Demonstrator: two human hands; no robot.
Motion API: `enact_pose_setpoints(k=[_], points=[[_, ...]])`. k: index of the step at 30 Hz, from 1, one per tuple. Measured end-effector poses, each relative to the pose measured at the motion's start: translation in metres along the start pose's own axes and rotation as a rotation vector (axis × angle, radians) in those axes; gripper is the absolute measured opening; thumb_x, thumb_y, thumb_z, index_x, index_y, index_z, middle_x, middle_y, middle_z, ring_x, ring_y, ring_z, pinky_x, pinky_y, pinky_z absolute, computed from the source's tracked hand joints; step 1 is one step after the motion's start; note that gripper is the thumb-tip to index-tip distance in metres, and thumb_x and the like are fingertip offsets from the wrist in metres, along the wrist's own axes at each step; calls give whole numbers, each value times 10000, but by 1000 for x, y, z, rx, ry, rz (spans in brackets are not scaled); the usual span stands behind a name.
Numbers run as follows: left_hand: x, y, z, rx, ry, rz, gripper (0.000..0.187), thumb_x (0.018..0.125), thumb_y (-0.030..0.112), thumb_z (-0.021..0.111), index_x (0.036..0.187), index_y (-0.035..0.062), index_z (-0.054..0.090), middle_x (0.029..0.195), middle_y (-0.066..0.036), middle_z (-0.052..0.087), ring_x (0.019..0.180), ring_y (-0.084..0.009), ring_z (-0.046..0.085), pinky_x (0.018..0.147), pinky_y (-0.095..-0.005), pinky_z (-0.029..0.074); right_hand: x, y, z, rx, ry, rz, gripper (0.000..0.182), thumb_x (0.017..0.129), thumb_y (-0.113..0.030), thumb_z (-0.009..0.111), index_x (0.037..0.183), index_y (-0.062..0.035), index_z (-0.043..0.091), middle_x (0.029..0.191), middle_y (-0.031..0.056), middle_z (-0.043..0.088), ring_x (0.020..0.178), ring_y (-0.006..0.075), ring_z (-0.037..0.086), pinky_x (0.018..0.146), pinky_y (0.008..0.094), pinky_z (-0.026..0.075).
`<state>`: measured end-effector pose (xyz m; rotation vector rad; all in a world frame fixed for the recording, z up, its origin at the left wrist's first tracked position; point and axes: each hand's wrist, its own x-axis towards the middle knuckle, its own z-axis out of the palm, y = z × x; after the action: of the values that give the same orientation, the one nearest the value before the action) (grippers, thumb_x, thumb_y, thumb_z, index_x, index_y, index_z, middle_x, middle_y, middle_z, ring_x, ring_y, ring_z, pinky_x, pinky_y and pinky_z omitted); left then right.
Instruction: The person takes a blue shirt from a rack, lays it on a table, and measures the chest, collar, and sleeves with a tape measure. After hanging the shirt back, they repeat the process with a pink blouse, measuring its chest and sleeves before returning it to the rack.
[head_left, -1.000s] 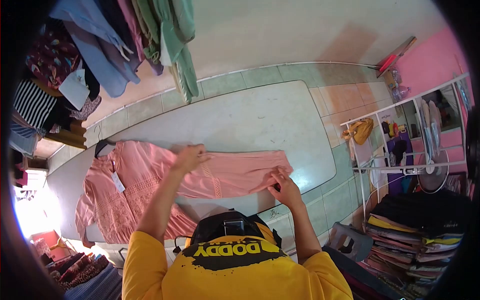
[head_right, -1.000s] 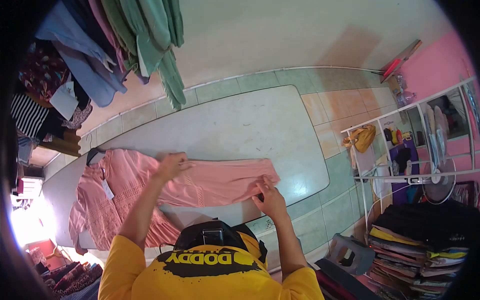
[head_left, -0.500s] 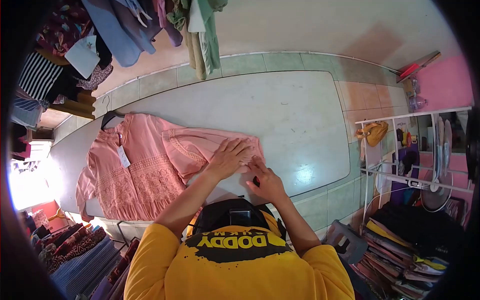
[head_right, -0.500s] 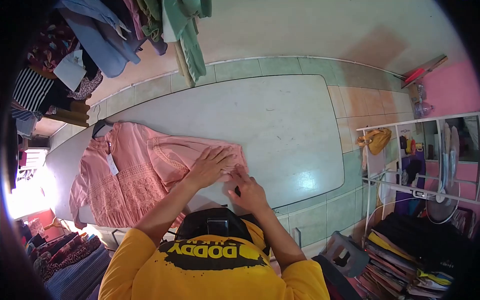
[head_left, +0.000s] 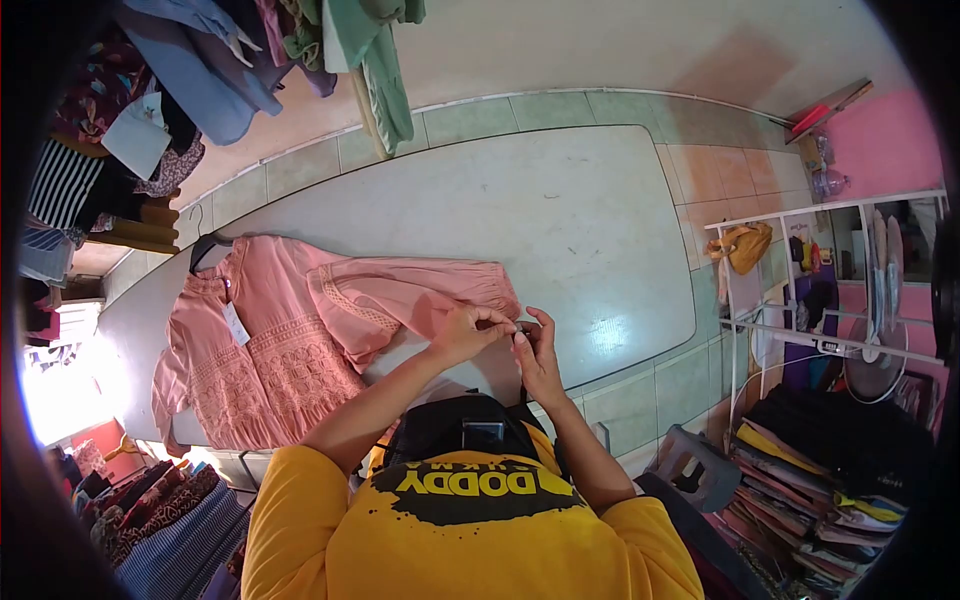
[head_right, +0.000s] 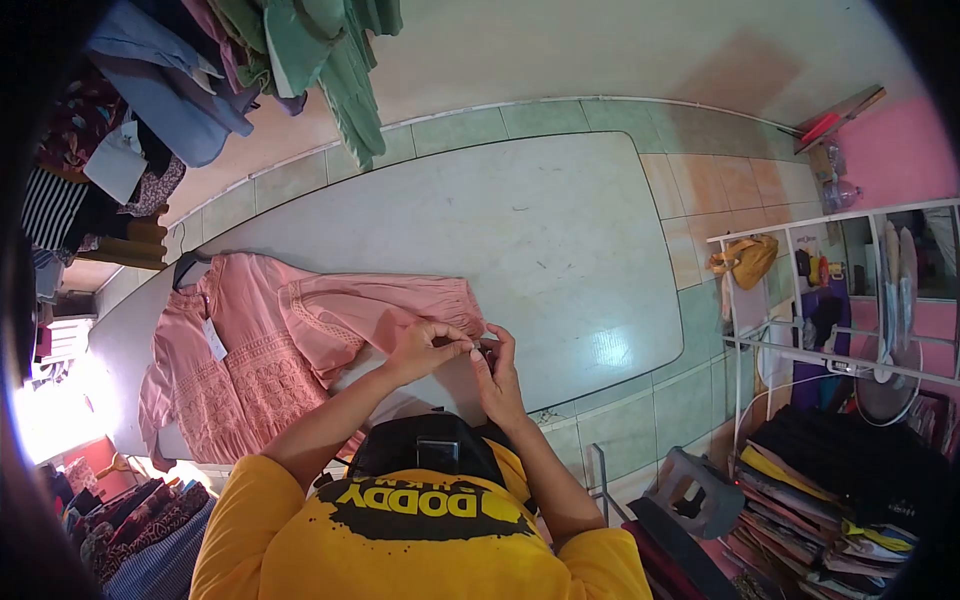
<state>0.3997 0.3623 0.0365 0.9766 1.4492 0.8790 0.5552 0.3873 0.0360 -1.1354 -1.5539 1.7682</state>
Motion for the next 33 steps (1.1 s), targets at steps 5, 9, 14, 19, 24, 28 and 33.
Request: enact_pose_setpoints(k=[5,9,14,19,24,28,33], points=[[20,-6,-1,35,91,40,130,764,141,622,804,19,638,740,-48,629,660,-88,569,619,-227,449,3,-16,-8,-171,36,-19,398,873,-221,476,1211,-80,319,901,126,513,749,175,490,650,302,411],[49,-9,-10,194,512,173,108,740,128,632,780,28,635,719,-68,619,625,-130,571,565,-244,437,3,-12,-17,-543,36,-122,326,842,-210,500,1145,-105,441,924,145,522,790,278,515,676,343,427],[62,-15,-8,409,585,277,98,718,158,642,741,63,635,684,-70,604,605,-201,565,563,-320,450,1,-2,-19,-608,26,-151,308,836,-234,498,1122,-120,492,933,156,528,860,319,525,714,373,433],[64,-21,-10,362,597,182,102,731,159,636,750,59,624,690,-64,609,600,-181,573,560,-295,453,-3,3,-20,-650,4,-163,317,827,-245,507,1120,-125,507,933,170,528,879,326,522,725,377,436],[65,-18,-9,386,619,126,101,743,164,632,768,66,625,682,-55,617,577,-155,585,544,-270,458,-2,1,-25,-619,14,-155,321,817,-243,521,1115,-122,526,914,180,529,856,329,527,719,372,439],[66,-15,-9,393,635,49,119,747,197,629,777,82,633,681,-47,621,582,-153,590,545,-267,456,-7,2,-31,-598,36,-134,321,809,-241,531,1104,-116,543,893,184,529,838,327,530,711,371,441],[66,-15,-9,394,618,2,114,739,232,629,770,121,634,722,-17,626,601,-162,579,547,-296,445,-6,1,-33,-588,21,-149,318,803,-240,537,1091,-106,552,874,182,531,815,324,535,706,368,443]])
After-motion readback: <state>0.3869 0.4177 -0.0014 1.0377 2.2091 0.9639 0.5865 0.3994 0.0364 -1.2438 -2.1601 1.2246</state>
